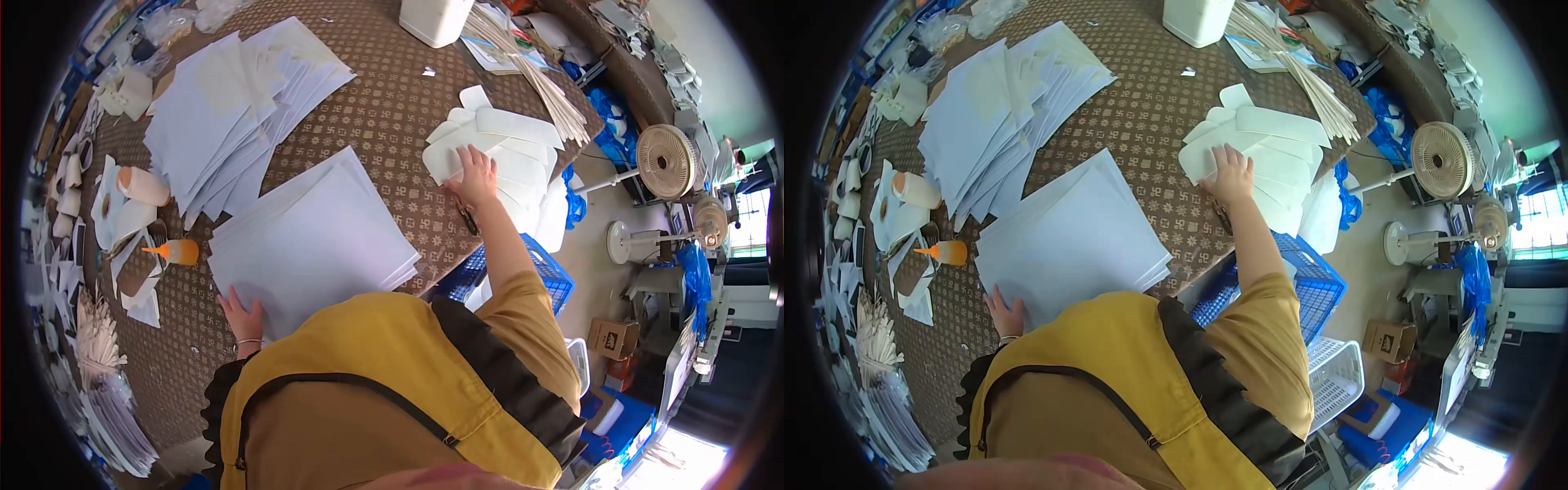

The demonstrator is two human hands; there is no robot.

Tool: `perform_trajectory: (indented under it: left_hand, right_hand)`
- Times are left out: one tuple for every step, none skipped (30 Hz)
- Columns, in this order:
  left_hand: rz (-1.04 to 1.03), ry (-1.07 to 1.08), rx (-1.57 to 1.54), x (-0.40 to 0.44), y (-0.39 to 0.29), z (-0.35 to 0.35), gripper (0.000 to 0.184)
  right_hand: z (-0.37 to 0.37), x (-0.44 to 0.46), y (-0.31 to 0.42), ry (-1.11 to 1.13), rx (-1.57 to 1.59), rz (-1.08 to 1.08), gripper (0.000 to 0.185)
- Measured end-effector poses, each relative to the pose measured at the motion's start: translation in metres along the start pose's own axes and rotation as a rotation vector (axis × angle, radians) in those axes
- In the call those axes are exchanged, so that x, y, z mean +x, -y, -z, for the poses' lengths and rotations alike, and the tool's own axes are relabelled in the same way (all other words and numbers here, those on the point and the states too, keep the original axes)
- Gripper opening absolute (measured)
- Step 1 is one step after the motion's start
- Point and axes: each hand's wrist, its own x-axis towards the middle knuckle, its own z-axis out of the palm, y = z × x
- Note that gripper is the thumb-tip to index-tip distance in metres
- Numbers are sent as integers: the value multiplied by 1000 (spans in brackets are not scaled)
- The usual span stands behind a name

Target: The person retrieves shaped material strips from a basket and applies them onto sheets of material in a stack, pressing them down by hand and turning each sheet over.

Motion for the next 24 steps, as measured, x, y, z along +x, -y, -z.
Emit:
perform_trajectory:
  left_hand:
    - [16, 8, 33, 1, 0, -1, 69]
    - [34, 15, 66, 1, -5, -1, 67]
    - [36, 11, 69, -1, -10, 0, 67]
    - [-8, -10, 172, -3, -21, 6, 65]
    - [-47, -35, 274, -5, -33, 11, 62]
    - [-79, -62, 377, -7, -42, 13, 60]
    - [-55, -79, 378, -10, -47, 11, 60]
    - [-43, -43, 349, -14, -51, 10, 58]
    - [-22, -15, 319, -18, -55, 9, 57]
    - [2, 9, 290, -22, -57, 9, 55]
    - [46, -27, 292, -27, -59, 9, 55]
    - [58, -13, 270, -31, -60, 9, 54]
    - [62, 6, 247, -35, -62, 9, 53]
    - [60, 30, 223, -37, -63, 9, 52]
    - [82, 14, 223, -39, -64, 9, 52]
    - [82, 5, 204, -40, -63, 9, 52]
    - [79, -3, 181, -41, -62, 7, 51]
    - [75, -9, 156, -43, -62, 5, 51]
    - [91, -17, 144, -43, -62, 3, 51]
    - [87, -17, 185, -41, -65, 3, 51]
    - [84, -13, 224, -39, -68, 4, 51]
    - [81, -9, 266, -37, -73, 5, 51]
    - [96, -16, 253, -35, -79, 5, 51]
    - [74, -2, 272, -33, -85, 8, 51]
  right_hand:
    - [-4, 12, -10, -18, -12, 38, 48]
    - [-5, 23, -19, -35, -23, 78, 45]
    - [-4, 38, -30, -36, -18, 80, 45]
    - [3, 57, -39, 63, -105, 7, 44]
    - [7, 72, -48, 161, -190, -61, 44]
    - [4, 81, -59, 153, -181, -45, 44]
    - [-2, 92, -67, 201, -259, 17, 42]
    - [-9, 107, -73, 240, -335, 89, 40]
    - [-15, 117, -77, 248, -355, 165, 35]
    - [-23, 123, -81, 252, -373, 245, 30]
    - [-33, 130, -85, 300, -387, 310, 28]
    - [-41, 135, -89, 349, -404, 370, 26]
    - [-45, 138, -92, 389, -369, 388, 24]
    - [-47, 138, -94, 435, -337, 400, 22]
    - [-43, 138, -93, 467, -305, 395, 23]
    - [-36, 138, -92, 500, -276, 388, 24]
    - [-32, 139, -93, 491, -279, 408, 24]
    - [-29, 142, -95, 444, -196, 262, 24]
    - [-24, 144, -99, 398, -115, 117, 25]
    - [-16, 148, -104, 391, -125, 135, 25]
    - [-8, 151, -109, 284, -102, -81, 26]
    - [-2, 153, -114, 172, -73, -294, 28]
    - [2, 156, -129, 3, -3, -413, 27]
    - [5, 161, -148, -165, 74, -531, 27]
